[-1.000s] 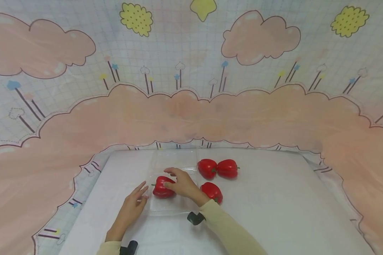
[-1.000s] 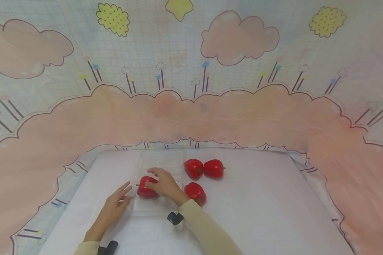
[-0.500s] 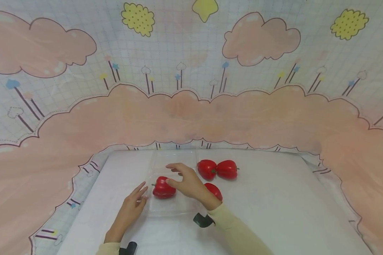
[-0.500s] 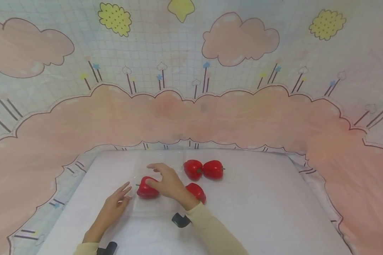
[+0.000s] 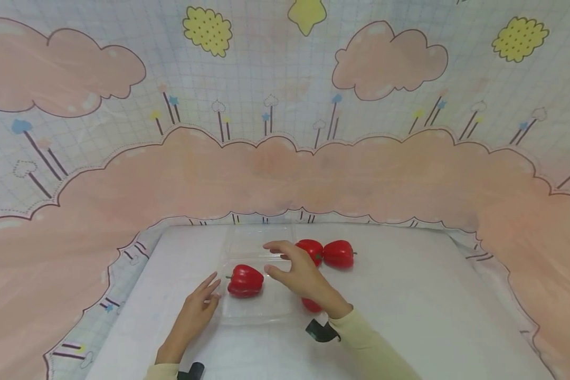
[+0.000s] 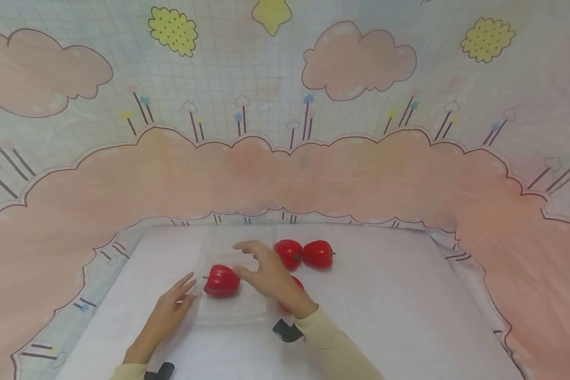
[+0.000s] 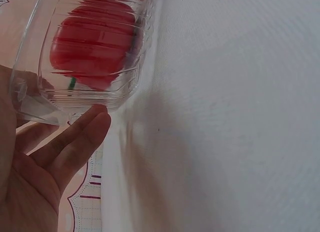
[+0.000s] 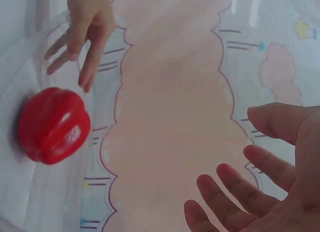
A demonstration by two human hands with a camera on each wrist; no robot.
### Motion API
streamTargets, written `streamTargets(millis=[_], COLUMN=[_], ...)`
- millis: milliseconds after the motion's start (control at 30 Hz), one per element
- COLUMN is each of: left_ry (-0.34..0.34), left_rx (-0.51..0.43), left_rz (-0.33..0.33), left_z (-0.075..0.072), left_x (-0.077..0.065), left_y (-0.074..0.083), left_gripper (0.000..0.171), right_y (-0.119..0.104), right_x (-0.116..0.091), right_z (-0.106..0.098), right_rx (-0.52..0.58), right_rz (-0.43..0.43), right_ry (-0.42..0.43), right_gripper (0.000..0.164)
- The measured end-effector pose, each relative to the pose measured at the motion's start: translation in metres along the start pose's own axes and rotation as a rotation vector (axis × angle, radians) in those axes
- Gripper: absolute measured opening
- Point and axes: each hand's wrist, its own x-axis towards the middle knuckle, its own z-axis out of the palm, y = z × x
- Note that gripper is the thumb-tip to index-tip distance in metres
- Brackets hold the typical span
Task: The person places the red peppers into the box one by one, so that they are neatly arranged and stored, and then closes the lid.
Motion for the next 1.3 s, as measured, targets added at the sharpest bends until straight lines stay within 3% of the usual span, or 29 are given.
streamTargets(millis=[233,867,1300], left_ry=[0.003,-0.003,0.013], left_rx=[0.005,0.004,0.018], left_rz=[-0.002,0.009,0.019], left_z=[0.000,-0.001,0.000], left_x=[-0.001,-0.001,0.000], left_y=[0.001,0.001,0.000], left_gripper=[0.044,0.044,0.044], right_y=[0.019,0.070,0.104], right_x=[-0.006,-0.024,-0.029], right_z=[-0.011,-0.043,-0.068], right_rx=[-0.034,-0.061,-0.142], right_rz=[0.017,0.166,0.166], right_ry=[0.047,0.156,0.196], right_gripper=[0.047,0.050,0.047])
